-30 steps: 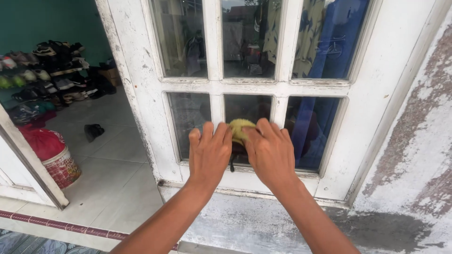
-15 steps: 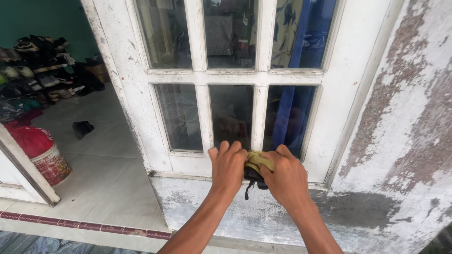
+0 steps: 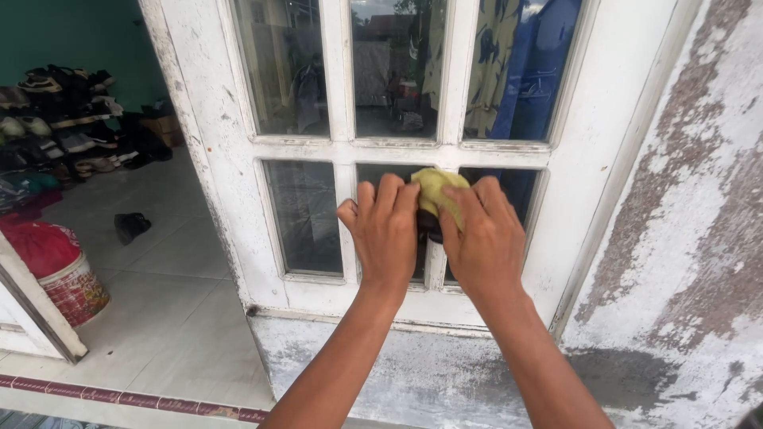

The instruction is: Cleaning the glass panes of a wooden door using a cloth and spray.

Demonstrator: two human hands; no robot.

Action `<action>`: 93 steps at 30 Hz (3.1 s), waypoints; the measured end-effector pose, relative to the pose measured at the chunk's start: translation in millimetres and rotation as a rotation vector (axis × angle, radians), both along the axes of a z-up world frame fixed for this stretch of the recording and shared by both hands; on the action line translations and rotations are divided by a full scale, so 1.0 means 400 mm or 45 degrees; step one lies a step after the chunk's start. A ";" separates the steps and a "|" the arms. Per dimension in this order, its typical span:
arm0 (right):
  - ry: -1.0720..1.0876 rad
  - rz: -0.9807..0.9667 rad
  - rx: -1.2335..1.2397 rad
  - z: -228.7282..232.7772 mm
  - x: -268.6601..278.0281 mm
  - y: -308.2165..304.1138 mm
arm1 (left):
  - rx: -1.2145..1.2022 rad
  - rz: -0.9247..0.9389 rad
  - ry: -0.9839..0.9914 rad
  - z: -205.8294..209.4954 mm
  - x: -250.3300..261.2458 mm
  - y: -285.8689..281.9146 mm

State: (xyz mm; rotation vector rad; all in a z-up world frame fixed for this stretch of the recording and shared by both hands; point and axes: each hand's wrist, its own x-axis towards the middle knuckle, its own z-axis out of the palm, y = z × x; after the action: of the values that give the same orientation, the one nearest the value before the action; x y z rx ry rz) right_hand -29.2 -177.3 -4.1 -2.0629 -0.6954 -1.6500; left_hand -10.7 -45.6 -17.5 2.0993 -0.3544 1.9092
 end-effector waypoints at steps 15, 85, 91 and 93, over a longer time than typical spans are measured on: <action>0.184 0.357 -0.057 -0.298 -0.124 -0.009 | -0.678 -1.043 1.166 -0.276 -0.091 0.162; -0.332 -0.193 -0.435 0.014 0.075 0.093 | 0.313 0.286 -0.118 -0.022 0.049 0.217; -0.308 -0.304 -0.547 -0.090 0.074 0.085 | 0.433 0.346 -0.078 -0.065 0.034 0.214; -0.215 -0.248 -0.599 -0.143 0.084 0.076 | 0.485 0.298 0.008 -0.109 0.023 0.215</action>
State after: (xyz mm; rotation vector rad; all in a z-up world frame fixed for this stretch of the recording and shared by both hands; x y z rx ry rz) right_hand 4.4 -146.8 -61.5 -2.3903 -1.0534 -1.9307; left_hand -1.6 40.5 -61.2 2.4835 -0.5282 2.1003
